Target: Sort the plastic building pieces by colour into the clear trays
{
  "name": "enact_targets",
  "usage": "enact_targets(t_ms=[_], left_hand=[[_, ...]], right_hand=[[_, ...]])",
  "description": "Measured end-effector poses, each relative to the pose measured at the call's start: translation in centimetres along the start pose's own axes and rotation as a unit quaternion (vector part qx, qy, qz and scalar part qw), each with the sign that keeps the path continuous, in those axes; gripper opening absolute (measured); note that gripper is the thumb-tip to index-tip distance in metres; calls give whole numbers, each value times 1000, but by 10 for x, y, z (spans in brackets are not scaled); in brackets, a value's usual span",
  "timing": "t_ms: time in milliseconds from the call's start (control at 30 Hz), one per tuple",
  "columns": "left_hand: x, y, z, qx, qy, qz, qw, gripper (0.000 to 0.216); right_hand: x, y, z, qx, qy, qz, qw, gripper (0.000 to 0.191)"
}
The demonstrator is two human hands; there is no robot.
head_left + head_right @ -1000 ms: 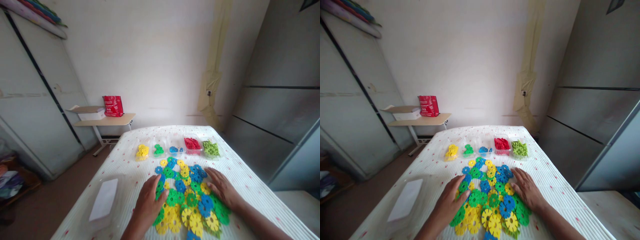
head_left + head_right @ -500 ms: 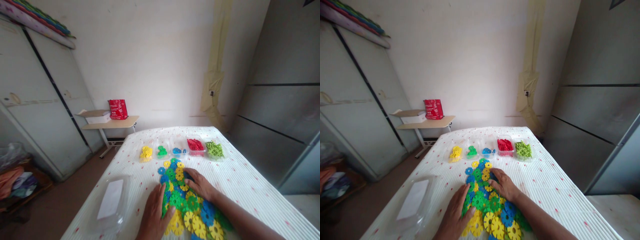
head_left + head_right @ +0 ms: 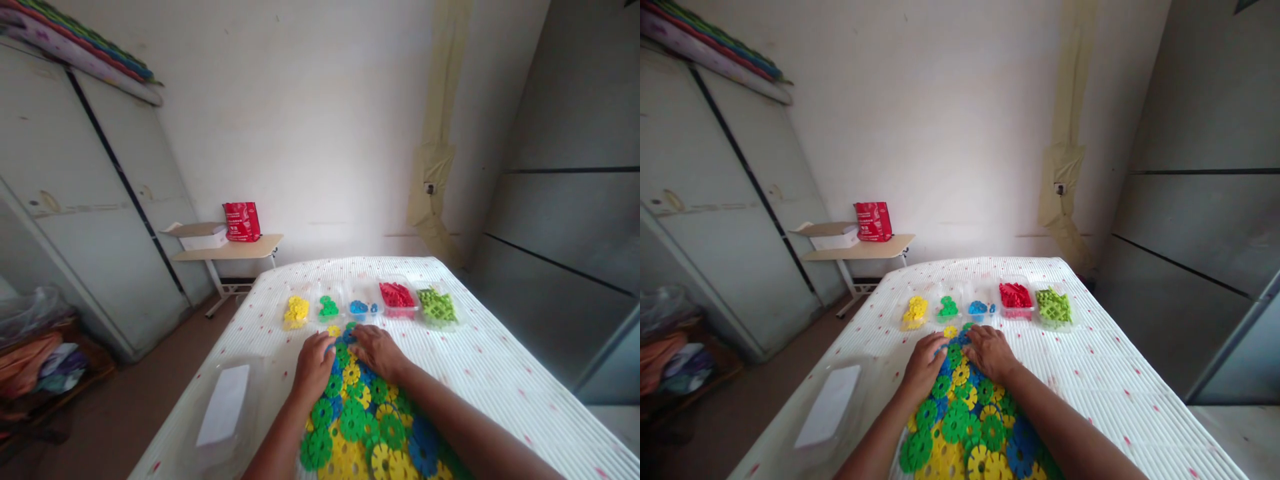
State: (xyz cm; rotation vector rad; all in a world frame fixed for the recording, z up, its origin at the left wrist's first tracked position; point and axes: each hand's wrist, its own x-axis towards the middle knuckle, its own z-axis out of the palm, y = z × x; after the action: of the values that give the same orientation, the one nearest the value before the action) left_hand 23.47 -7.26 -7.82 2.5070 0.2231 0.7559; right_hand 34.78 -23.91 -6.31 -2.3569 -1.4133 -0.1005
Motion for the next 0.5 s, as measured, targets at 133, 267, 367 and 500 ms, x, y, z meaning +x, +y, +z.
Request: enact_targets(t_ms=[133,267,367,500], left_hand=[[11,-5,13,58,-58,-16,997,35],[11,-4,15,80,-93,-36,992,38],[10,-2,11,58,-92,-31,994,37],[10,-2,5,-9,-71,-41,997,35]], right_hand=[[7,-10,6,-53,-20,32,998,52],[7,-17,0,-47,-36,26,998,51],[5,-19,-7,-4,-41,-13,999,50],[2,-17,-11,73,-37,-37,996,45]])
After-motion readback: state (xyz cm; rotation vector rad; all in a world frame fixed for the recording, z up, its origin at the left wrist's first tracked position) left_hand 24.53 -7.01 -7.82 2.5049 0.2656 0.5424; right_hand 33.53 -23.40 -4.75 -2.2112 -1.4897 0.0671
